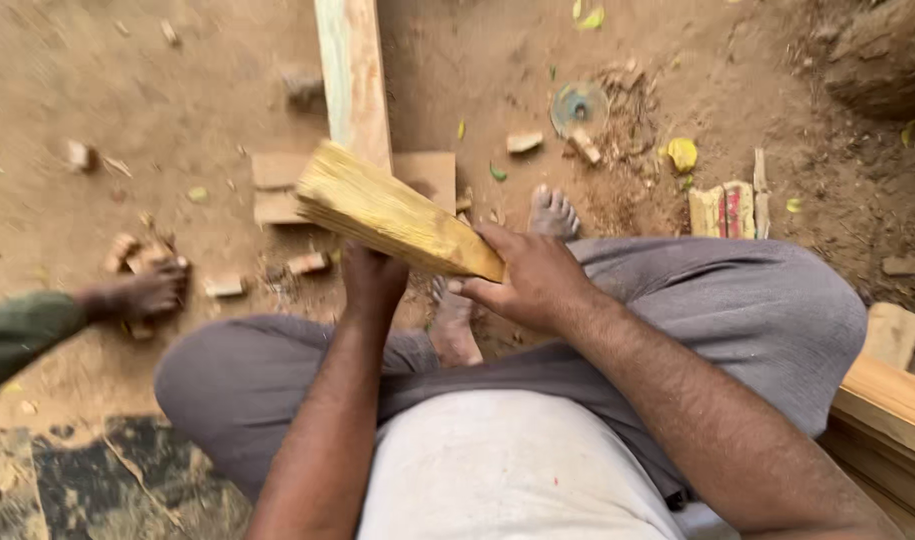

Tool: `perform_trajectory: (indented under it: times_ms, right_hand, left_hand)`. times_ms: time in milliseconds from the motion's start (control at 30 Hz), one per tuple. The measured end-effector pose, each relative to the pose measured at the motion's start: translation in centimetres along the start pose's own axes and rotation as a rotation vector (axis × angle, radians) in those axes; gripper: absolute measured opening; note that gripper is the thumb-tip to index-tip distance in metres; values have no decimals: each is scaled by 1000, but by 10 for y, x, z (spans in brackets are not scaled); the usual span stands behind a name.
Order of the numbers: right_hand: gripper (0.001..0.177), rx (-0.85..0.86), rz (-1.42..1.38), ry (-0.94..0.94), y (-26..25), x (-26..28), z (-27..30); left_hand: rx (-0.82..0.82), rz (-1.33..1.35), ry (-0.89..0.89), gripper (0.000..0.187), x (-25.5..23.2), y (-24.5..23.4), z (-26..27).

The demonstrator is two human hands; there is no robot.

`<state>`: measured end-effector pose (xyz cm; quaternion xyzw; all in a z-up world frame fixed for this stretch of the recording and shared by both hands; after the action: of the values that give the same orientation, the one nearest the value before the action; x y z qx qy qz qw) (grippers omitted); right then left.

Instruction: The person uses a chisel and a wooden block as a mallet to carve a notch into a piece of lumber while sitting on the ground.

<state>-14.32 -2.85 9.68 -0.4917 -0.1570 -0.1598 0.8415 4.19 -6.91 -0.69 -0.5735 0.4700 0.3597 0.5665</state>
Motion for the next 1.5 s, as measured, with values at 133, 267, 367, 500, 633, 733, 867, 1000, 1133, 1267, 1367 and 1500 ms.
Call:
perform_trajectory:
  times_ms: [133, 267, 367, 500, 633, 733, 867, 1000, 1133, 1267, 1367, 1500]
  right_hand:
    - [74, 132, -137, 164, 17, -9, -8]
    - [79, 190, -223, 290, 15, -17, -2]
    - [70, 108, -144, 65, 8, -3, 0]
    - [73, 158, -143, 201, 10, -7, -6]
    - [72, 127, -285, 201, 5, -8, 3]
    - [71, 154, -260, 122, 21, 6, -4]
    - [67, 135, -323, 189, 14, -1, -8]
    - [71, 256, -515, 418, 26, -20, -2]
    - [72, 136, -542, 317, 12, -23, -7]
    - [73, -54, -544, 28, -11, -9, 1]
    - [73, -85, -633, -56, -17, -3, 10]
    - [78, -5, -663, 53, -18, -7, 16]
  left_hand:
    - [44, -106, -12, 19, 2, 12, 1]
    - [-64, 46, 97, 32, -21, 4, 3]
    - [23, -57, 202, 26, -22, -1, 7]
    - [47, -144, 68, 25, -3, 8, -3]
    - [60, 195, -82, 33, 4, 8, -9]
    - [61, -15, -52, 25, 16, 4, -2]
    - [-93, 219, -386, 39, 48, 0, -3]
    - [-157, 206, -148, 22, 24, -35, -15]
    - [-73, 530, -117, 22, 7, -45, -35]
    - [111, 507, -416, 21, 16, -18, -35]
    - [133, 184, -321, 23, 8, -24, -34]
    - [150, 146, -246, 24, 0, -25, -36]
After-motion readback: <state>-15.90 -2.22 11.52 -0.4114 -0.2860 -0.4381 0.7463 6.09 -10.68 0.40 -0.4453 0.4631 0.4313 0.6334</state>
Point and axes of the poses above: each hand's wrist, its own z-axis away from the middle knuckle, its own y-axis out of the palm, x = y × z, the point moved 9 cm from there along -z, towards the middle knuckle, and after that the axes turned 7 degrees about y, right-handed, at the moved point
